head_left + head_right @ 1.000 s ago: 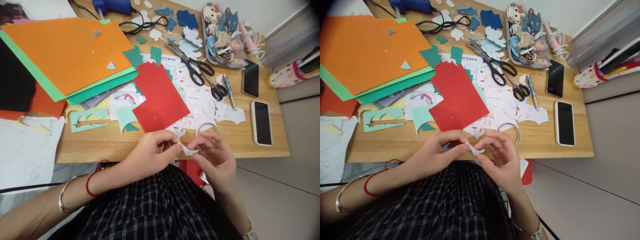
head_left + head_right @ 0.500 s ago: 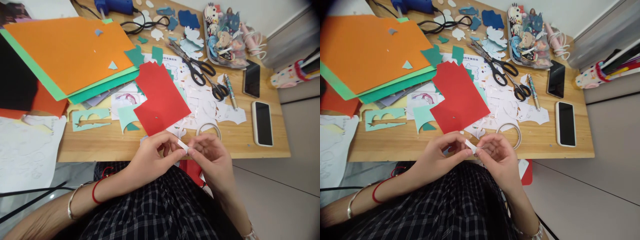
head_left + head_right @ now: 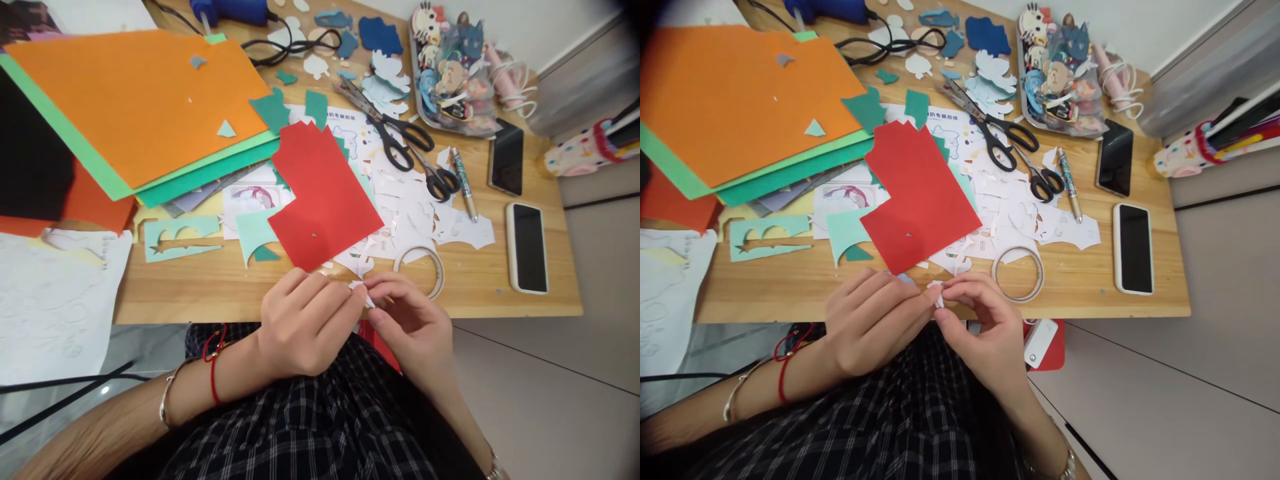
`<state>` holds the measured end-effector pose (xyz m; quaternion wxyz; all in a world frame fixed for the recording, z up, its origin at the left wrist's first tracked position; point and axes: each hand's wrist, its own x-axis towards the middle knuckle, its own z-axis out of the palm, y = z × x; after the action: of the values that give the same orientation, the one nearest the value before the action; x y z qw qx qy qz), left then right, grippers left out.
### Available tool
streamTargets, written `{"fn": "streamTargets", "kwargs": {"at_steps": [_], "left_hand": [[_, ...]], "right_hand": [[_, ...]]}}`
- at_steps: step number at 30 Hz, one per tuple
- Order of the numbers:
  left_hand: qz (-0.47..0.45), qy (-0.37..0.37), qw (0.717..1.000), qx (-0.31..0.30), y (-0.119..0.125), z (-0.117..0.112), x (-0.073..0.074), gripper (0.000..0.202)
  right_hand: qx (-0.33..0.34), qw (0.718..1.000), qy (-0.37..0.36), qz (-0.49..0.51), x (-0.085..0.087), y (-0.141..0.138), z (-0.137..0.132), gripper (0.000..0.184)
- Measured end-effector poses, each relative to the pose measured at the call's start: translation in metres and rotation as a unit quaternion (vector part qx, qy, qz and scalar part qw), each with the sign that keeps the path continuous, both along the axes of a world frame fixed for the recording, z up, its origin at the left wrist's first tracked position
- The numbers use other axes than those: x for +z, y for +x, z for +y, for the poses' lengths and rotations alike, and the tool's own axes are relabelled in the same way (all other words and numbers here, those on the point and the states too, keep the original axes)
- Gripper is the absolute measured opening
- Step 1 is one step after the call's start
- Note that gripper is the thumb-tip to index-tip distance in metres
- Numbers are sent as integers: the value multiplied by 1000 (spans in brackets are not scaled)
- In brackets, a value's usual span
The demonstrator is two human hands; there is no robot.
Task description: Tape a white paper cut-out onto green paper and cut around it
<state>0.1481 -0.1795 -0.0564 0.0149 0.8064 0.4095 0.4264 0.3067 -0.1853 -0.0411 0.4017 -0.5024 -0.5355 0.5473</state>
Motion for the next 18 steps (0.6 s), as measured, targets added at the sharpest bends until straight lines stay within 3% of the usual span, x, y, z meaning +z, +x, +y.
{"fn": "streamTargets", "kwargs": {"at_steps": [5, 9, 18], "left_hand": [[27, 6, 1000, 10, 1, 1, 0, 6], [-10, -13, 1000, 19, 5, 1, -2, 11], [-82, -117, 990, -16, 4, 1, 0, 9]], "right_hand": [[-26, 998, 23, -45, -1, -1, -2, 11], [-41, 995, 39, -80, -1, 0, 0, 10], [7, 993, 28, -114, 1, 11, 2, 12]]}}
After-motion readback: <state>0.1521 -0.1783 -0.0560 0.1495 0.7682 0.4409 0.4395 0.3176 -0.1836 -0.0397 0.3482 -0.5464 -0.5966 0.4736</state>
